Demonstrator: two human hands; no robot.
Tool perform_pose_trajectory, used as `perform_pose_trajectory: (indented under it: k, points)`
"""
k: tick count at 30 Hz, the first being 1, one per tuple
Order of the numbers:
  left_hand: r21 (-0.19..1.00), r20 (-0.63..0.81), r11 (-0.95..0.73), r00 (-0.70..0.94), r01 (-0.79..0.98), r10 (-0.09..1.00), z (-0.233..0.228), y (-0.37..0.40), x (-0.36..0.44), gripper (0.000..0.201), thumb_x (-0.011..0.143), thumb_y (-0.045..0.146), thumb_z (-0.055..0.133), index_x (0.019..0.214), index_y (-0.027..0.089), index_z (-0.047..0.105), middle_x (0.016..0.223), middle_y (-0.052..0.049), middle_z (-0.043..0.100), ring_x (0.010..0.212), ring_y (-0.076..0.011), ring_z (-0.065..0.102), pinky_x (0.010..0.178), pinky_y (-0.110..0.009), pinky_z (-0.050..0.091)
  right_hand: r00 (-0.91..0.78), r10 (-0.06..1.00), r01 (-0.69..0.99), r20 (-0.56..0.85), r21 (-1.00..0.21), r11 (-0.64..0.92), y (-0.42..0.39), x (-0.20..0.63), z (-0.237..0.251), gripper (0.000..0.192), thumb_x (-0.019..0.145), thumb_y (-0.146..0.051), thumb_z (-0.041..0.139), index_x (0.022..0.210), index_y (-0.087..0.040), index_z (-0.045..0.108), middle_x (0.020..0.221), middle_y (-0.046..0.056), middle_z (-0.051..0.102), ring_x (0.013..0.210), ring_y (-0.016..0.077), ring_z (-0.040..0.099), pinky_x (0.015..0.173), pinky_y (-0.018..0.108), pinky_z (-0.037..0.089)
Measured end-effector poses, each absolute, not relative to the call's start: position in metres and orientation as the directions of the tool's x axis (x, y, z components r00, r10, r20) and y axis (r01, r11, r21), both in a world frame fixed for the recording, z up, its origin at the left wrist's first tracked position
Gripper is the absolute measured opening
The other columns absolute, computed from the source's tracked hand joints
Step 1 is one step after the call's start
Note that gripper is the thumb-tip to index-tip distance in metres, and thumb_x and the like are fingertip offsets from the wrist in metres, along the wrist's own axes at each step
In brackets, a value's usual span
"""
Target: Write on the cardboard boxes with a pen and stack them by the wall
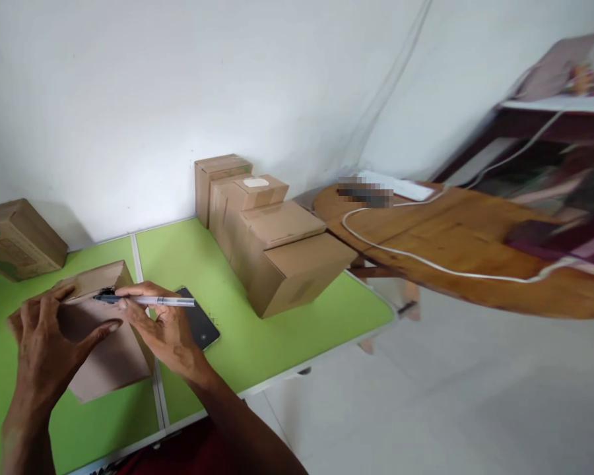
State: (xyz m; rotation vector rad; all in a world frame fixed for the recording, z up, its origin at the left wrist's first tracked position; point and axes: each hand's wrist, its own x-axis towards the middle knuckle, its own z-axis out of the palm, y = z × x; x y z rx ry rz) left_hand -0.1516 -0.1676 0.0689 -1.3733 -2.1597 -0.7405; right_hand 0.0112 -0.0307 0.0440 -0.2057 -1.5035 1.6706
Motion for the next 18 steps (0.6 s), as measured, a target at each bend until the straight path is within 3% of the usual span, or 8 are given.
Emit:
perform_pose_trajectory:
  k: [5, 9, 14, 18]
  points:
    - [0.131, 0.646, 0.377, -0.368, 0.917, 0.669, 0.065, -0.169, -0.156, 0.102, 0.088, 0.1, 0.054, 0.142, 0.015, 0.064, 0.141, -0.028, 0.071, 0.131, -0.0517, 0.062, 0.118, -0.072, 0.04, -0.568, 0.643, -0.464, 0.514, -0.845, 0.265, -0.028, 0.009, 0.042, 0.028, 0.111, -0.049, 0.071, 0.113, -0.025, 0.083, 0.111, 0.008, 0.081, 0.098, 0.0216, 0.08, 0.089, 0.034, 0.065]
    - [0.106, 0.634, 0.389, -0.364, 0.915, 0.682, 0.065, -0.17, -0.158, 0.098, 0.089, 0.1, 0.054, 0.143, 0.018, 0.062, 0.142, -0.025, 0.071, 0.131, -0.049, 0.063, 0.118, -0.069, 0.042, -0.561, 0.622, -0.402, 0.547, -0.836, 0.373, -0.024, 0.019, 0.045, 0.018, 0.11, -0.035, 0.068, 0.105, -0.021, 0.08, 0.096, 0.004, 0.078, 0.08, 0.0156, 0.07, 0.072, 0.026, 0.055]
    - [0.13, 0.648, 0.416, -0.395, 0.9, 0.651, 0.065, -0.166, -0.155, 0.105, 0.089, 0.104, 0.042, 0.142, 0.016, 0.064, 0.14, -0.027, 0.072, 0.132, -0.0502, 0.062, 0.12, -0.07, 0.04, -0.519, 0.7, -0.315, 0.491, -0.871, 0.378, -0.012, 0.03, 0.052, 0.022, 0.109, -0.039, 0.068, 0.097, -0.021, 0.073, 0.076, -0.003, 0.065, 0.063, 0.0123, 0.056, 0.058, 0.024, 0.043]
    - [0.161, 0.633, 0.426, -0.424, 0.89, 0.647, 0.068, -0.165, -0.152, 0.105, 0.088, 0.106, 0.04, 0.142, 0.019, 0.064, 0.141, -0.025, 0.071, 0.135, -0.0492, 0.061, 0.122, -0.071, 0.039, -0.427, 0.715, -0.196, 0.554, -0.828, 0.525, 0.015, 0.036, 0.057, 0.032, 0.117, -0.049, 0.058, 0.104, -0.022, 0.069, 0.086, 0.0, 0.069, 0.067, 0.0145, 0.06, 0.059, 0.026, 0.047]
